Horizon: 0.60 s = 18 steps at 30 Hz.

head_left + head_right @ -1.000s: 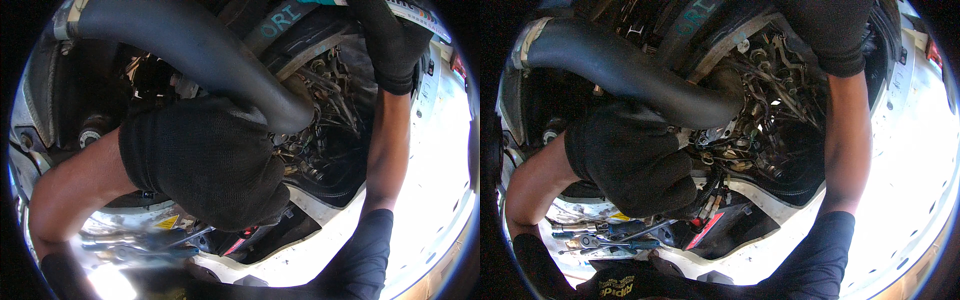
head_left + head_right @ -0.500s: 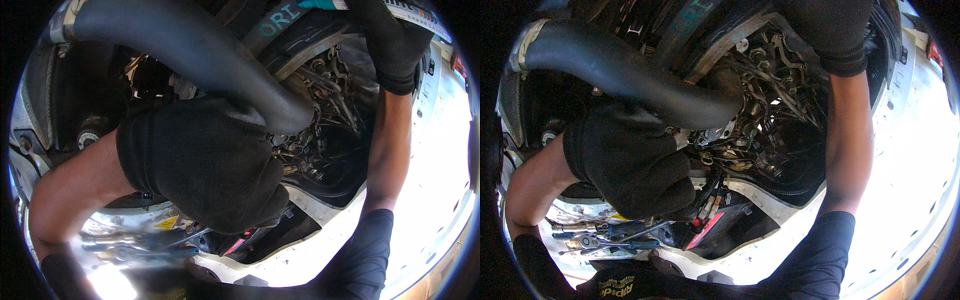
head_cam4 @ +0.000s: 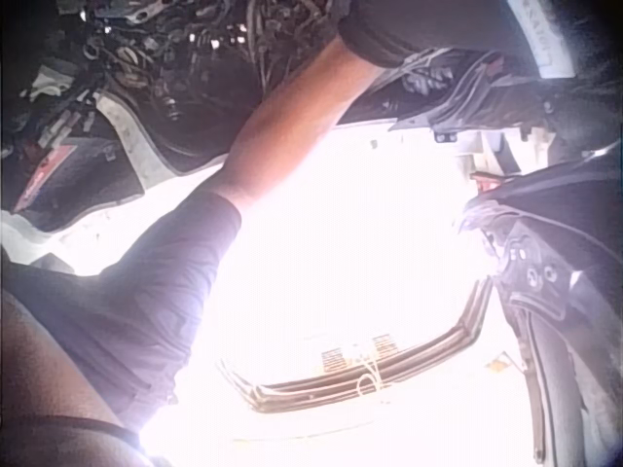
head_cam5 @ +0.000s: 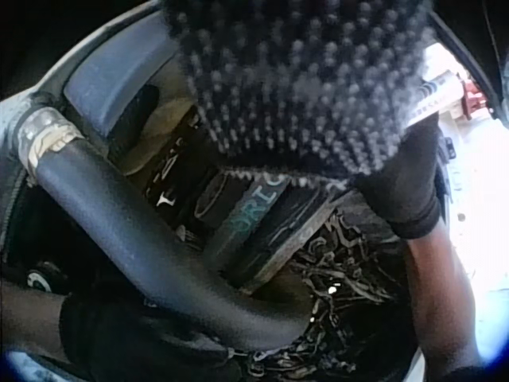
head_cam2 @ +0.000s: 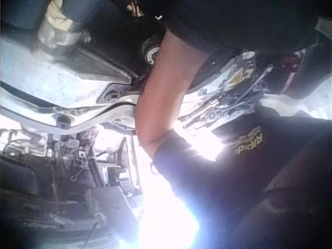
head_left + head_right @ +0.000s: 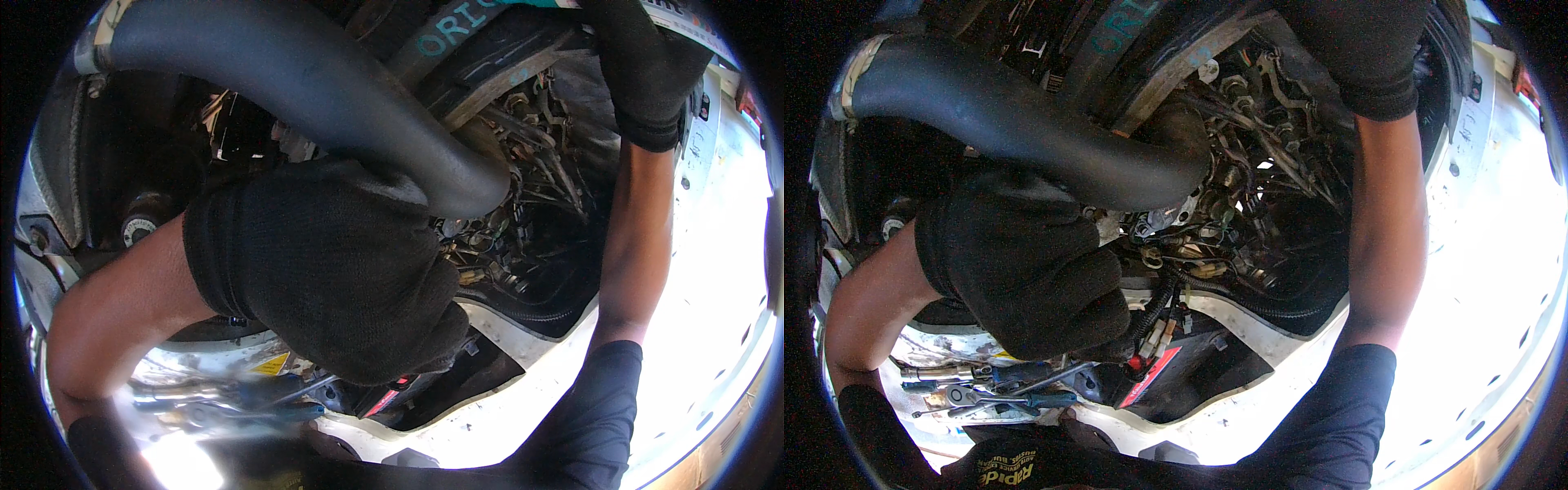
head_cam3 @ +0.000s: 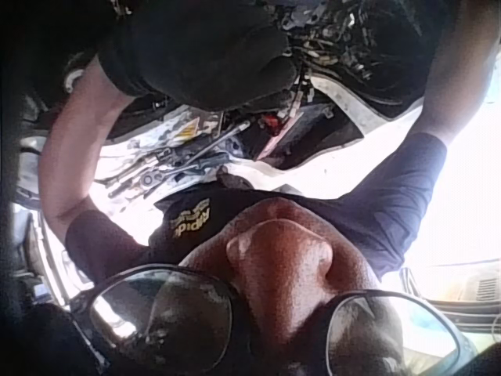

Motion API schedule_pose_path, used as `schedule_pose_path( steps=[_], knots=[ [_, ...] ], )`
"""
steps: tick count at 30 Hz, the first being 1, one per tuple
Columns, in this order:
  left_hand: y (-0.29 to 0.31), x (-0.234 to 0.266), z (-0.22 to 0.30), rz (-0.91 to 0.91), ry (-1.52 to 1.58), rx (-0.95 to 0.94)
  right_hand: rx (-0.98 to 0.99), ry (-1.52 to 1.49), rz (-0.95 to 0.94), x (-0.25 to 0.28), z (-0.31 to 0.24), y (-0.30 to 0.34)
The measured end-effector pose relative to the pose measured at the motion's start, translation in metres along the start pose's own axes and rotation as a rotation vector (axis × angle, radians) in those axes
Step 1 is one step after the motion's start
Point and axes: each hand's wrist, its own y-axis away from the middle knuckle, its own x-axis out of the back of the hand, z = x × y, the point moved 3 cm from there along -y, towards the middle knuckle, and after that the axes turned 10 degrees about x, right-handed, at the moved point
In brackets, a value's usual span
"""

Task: The person uses a green marker to label a removed engine cover and then writes 'ORIGINAL' on the engine block inside the vehicle. The person also handles a socket wrench and other tools while working under the hood.

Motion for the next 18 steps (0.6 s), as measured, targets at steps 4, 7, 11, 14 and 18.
schedule_pose_path(
  steps=[4, 7, 11, 14, 18],
  knots=[
    [-0.010, 0.003, 0.004, 0.128, 0.026, 0.006, -0.082, -0.166, 0.056, -0.003, 0.020, 0.015],
    [-0.035, 0.041, 0.006, -0.118, -0.120, -0.080, -0.009, -0.155, 0.073, -0.004, 0.024, 0.016],
    [-0.034, 0.042, 0.006, -0.181, -0.172, -0.115, 0.066, -0.072, 0.120, -0.008, 0.014, 0.015],
    [-0.032, 0.039, 0.005, -0.189, -0.141, -0.089, 0.133, -0.016, 0.113, -0.008, 0.008, 0.013],
    [-0.011, 0.012, -0.001, -0.123, 0.040, 0.019, 0.017, -0.102, 0.066, -0.008, 0.019, 0.017]
  ],
)
